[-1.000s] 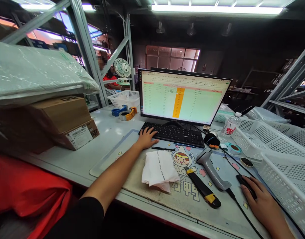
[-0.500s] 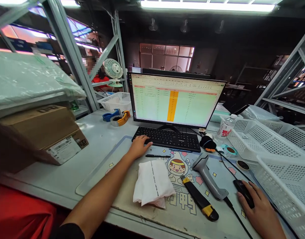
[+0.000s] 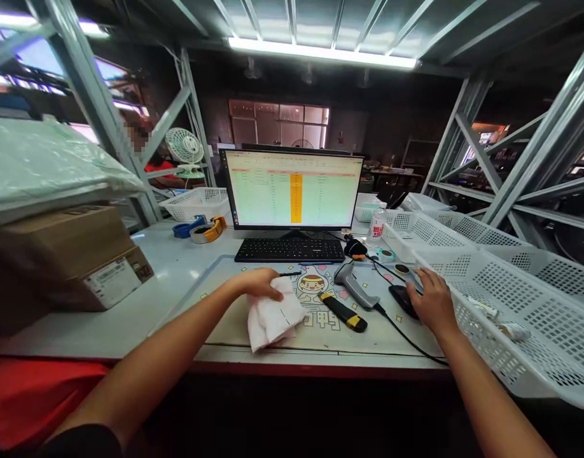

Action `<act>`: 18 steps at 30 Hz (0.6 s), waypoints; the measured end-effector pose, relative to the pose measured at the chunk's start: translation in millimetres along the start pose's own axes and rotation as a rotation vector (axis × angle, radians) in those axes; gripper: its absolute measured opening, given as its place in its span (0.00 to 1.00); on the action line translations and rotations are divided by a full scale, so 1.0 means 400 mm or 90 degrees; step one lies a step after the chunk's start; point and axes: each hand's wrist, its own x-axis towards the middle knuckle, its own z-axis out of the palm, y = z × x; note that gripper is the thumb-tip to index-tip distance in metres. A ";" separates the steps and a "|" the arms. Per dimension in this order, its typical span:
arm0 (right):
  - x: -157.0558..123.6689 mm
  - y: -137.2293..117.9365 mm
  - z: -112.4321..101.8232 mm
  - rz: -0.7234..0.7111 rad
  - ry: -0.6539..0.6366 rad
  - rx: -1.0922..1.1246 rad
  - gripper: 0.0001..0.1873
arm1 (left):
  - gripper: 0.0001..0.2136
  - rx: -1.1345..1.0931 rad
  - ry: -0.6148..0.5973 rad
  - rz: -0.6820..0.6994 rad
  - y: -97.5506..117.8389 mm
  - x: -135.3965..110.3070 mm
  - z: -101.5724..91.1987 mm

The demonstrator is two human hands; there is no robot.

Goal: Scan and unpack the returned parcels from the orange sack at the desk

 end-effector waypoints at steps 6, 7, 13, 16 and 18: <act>-0.062 -0.464 -0.177 0.189 -0.104 0.509 0.31 | 0.18 -0.252 0.413 0.043 0.079 -0.225 0.112; -0.099 -0.549 -0.183 0.231 -0.198 0.644 0.38 | 0.18 -0.321 0.455 0.058 0.113 -0.254 0.161; -0.307 -0.827 -0.159 0.485 -0.266 0.853 0.30 | 0.23 -0.689 0.506 0.028 0.276 -0.370 0.466; -0.392 -0.829 -0.179 0.403 -0.297 0.754 0.26 | 0.28 -0.840 0.492 -0.020 0.267 -0.407 0.583; -0.454 -0.800 -0.204 0.336 -0.329 0.621 0.26 | 0.30 -0.925 0.471 -0.053 0.252 -0.435 0.655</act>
